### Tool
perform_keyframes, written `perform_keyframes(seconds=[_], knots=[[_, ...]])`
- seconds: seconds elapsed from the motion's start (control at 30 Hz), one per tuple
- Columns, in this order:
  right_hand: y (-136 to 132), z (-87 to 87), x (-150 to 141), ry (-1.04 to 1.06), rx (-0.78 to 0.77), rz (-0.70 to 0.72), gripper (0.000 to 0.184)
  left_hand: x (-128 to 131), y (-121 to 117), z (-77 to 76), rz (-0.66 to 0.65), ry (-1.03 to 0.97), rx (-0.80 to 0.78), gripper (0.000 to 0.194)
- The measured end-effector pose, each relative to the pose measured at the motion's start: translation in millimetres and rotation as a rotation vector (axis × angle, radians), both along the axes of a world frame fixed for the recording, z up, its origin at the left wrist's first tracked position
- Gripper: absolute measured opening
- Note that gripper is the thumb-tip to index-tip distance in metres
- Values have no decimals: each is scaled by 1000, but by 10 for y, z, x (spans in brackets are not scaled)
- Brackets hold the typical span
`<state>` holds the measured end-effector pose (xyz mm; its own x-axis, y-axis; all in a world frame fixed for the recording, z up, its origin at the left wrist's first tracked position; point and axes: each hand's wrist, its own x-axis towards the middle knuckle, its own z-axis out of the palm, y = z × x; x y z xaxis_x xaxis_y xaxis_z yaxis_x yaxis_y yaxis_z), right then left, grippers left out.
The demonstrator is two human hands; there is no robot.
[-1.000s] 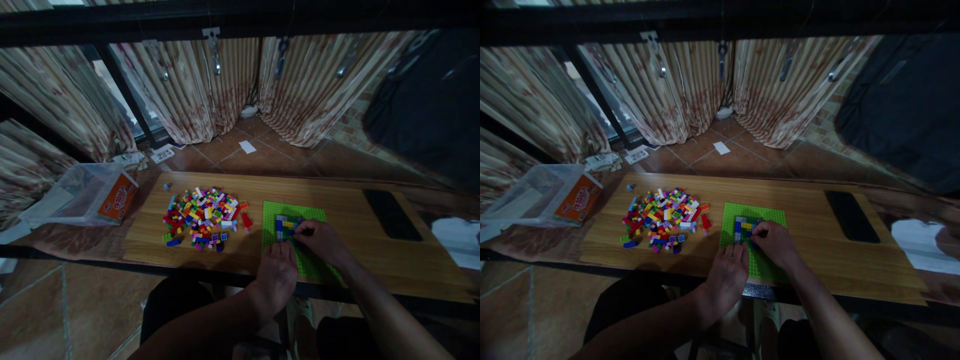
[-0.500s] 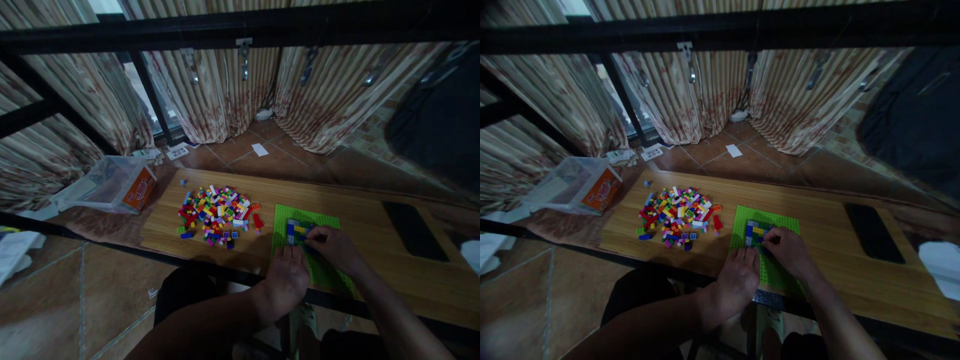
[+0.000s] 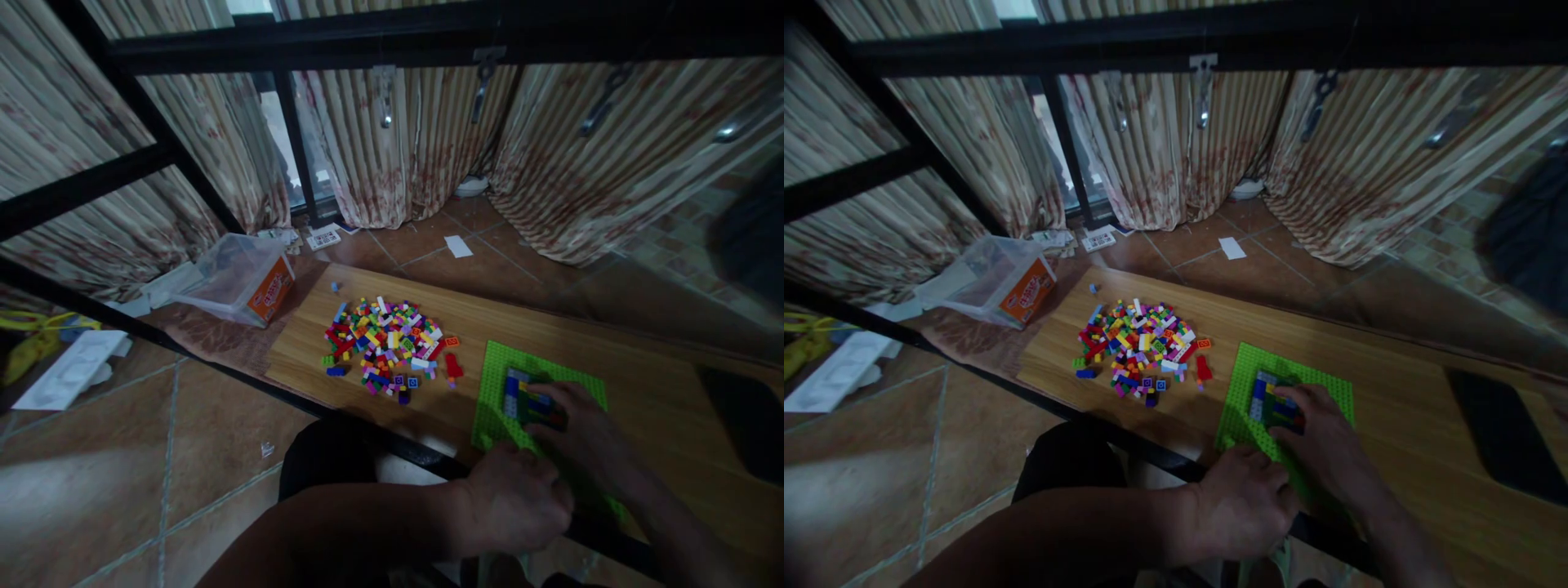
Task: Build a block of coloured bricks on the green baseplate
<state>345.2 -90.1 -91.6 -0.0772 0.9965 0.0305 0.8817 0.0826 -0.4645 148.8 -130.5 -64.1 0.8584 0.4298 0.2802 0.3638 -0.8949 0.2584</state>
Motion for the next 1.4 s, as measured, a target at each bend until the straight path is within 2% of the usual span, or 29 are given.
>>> perform_keyframes(seconds=[0.23,0.33,0.5,0.63,0.77,0.9,1.0,1.13,1.23,1.4], knots=[[88,-10,141,4,4,67,45,-13,50,55,-7,-58,31,9],[103,17,172,16,-20,55,46,12,37,91,-22,-89,43,11],[137,93,118,32,-27,16,44,48,98,171,-47,-207,18,27],[225,231,-238,65,69,-34,37,-2,197,256,-53,-323,-60,48],[429,358,-866,165,72,67,29,-78,316,363,-23,-407,-73,47],[668,340,-1510,200,157,221,23,-128,444,469,-16,-375,-188,42],[799,264,-1834,167,186,239,28,-152,492,481,3,-395,-163,44],[899,179,-2012,32,211,214,26,-155,482,414,92,-467,-129,46],[914,180,-2055,-18,248,229,22,-161,474,405,124,-512,-124,45],[853,312,-1973,206,236,207,24,-220,500,483,107,-443,-125,48]])
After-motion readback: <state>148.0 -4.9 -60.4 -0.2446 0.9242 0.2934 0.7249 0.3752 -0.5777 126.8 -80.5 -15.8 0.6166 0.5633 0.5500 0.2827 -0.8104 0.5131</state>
